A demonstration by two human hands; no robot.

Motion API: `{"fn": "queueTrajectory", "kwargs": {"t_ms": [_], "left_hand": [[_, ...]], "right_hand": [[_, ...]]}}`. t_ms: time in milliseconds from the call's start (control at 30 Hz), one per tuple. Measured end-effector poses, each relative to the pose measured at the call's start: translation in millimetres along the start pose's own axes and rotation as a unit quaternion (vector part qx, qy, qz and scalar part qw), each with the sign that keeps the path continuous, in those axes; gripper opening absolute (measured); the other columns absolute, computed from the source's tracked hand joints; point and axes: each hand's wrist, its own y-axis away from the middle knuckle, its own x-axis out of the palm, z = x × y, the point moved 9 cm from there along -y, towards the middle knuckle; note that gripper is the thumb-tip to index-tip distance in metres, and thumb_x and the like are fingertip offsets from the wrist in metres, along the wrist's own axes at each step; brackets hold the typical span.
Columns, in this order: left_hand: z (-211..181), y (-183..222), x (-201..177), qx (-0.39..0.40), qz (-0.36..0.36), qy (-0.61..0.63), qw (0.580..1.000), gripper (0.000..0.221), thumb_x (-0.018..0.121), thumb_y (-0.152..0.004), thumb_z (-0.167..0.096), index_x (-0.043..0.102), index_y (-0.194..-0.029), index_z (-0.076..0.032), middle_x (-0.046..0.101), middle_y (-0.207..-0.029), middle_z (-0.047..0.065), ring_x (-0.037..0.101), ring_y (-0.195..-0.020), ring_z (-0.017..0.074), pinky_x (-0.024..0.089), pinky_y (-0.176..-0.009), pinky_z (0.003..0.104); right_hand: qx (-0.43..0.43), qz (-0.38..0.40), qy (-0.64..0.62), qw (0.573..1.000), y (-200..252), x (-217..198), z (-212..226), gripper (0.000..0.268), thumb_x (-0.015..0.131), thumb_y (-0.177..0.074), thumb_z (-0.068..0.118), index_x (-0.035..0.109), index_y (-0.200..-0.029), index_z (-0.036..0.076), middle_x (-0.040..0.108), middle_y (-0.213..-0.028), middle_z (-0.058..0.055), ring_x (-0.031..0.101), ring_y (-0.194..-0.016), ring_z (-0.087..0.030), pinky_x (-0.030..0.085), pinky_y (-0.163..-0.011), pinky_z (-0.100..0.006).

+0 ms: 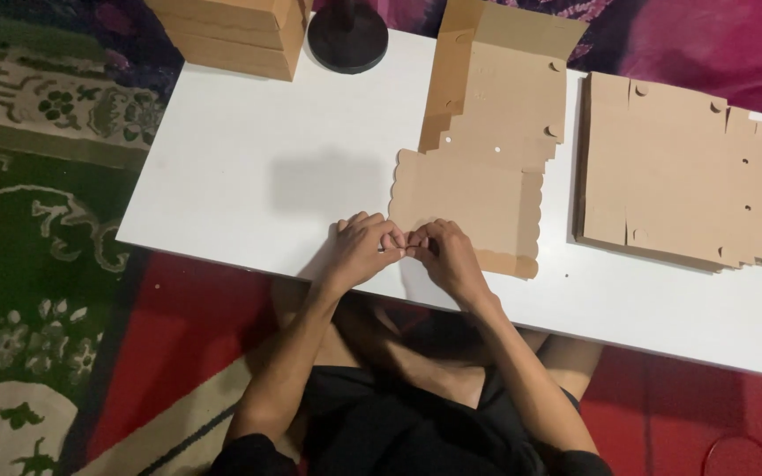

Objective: The person assembles a flat cardboard sheet into a box by folding its flaps and tucking them into place with both hands, then rotates and folds the box again to complete the assembly.

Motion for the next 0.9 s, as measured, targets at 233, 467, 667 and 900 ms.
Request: {"fn": "queueTrajectory", "kwargs": {"t_ms": [233, 467, 667, 900], "left_hand": [[8, -4, 9, -0.013, -0.001, 0.0, 1.0, 0.006, 0.073, -0.083, -0.026, 0.072, -0.087, -0.023, 0.053, -0.075, -0.007, 0.055, -0.091, 0.0181, 0.038, -0.09, 0.043], [1, -2, 3, -0.026, 0.003, -0.021, 0.999, 0.007, 0.071, -0.082, -0.03, 0.071, -0.087, -0.024, 0.053, -0.076, -0.007, 0.056, -0.092, 0.0179, 0.039, -0.09, 0.042], [-2, -2, 7, -0.039, -0.01, -0.041, 0.998, 0.015, 0.075, -0.081, -0.035, 0.071, -0.086, -0.022, 0.054, -0.076, -0.005, 0.057, -0.091, 0.0193, 0.04, -0.092, 0.042], [-9, 1, 5, -0.038, -0.042, -0.042, 0.998, 0.02, 0.08, -0.077, -0.036, 0.07, -0.083, -0.02, 0.055, -0.075, -0.004, 0.057, -0.089, 0.0206, 0.04, -0.091, 0.044]], "right_hand": [[-0.01, 0.046, 0.009, 0.999, -8, 0, 2, 0.015, 0.081, -0.078, 0.011, 0.07, -0.088, 0.007, 0.062, -0.08, -0.012, 0.064, -0.089, -0.035, 0.055, -0.081, -0.045], [-0.005, 0.035, 0.075, 0.997, 0, -7, -17, 0.021, 0.085, -0.077, 0.018, 0.068, -0.086, 0.01, 0.059, -0.083, -0.009, 0.064, -0.093, -0.034, 0.054, -0.082, -0.044], [0.002, 0.012, 0.107, 0.994, 5, -13, -19, 0.023, 0.087, -0.076, 0.023, 0.068, -0.085, 0.013, 0.059, -0.081, -0.006, 0.064, -0.093, -0.032, 0.054, -0.082, -0.042], [0.032, -0.002, 0.149, 0.988, 7, -20, -33, 0.027, 0.088, -0.074, 0.03, 0.066, -0.082, 0.018, 0.058, -0.082, -0.004, 0.061, -0.093, -0.031, 0.05, -0.082, -0.042]]}}
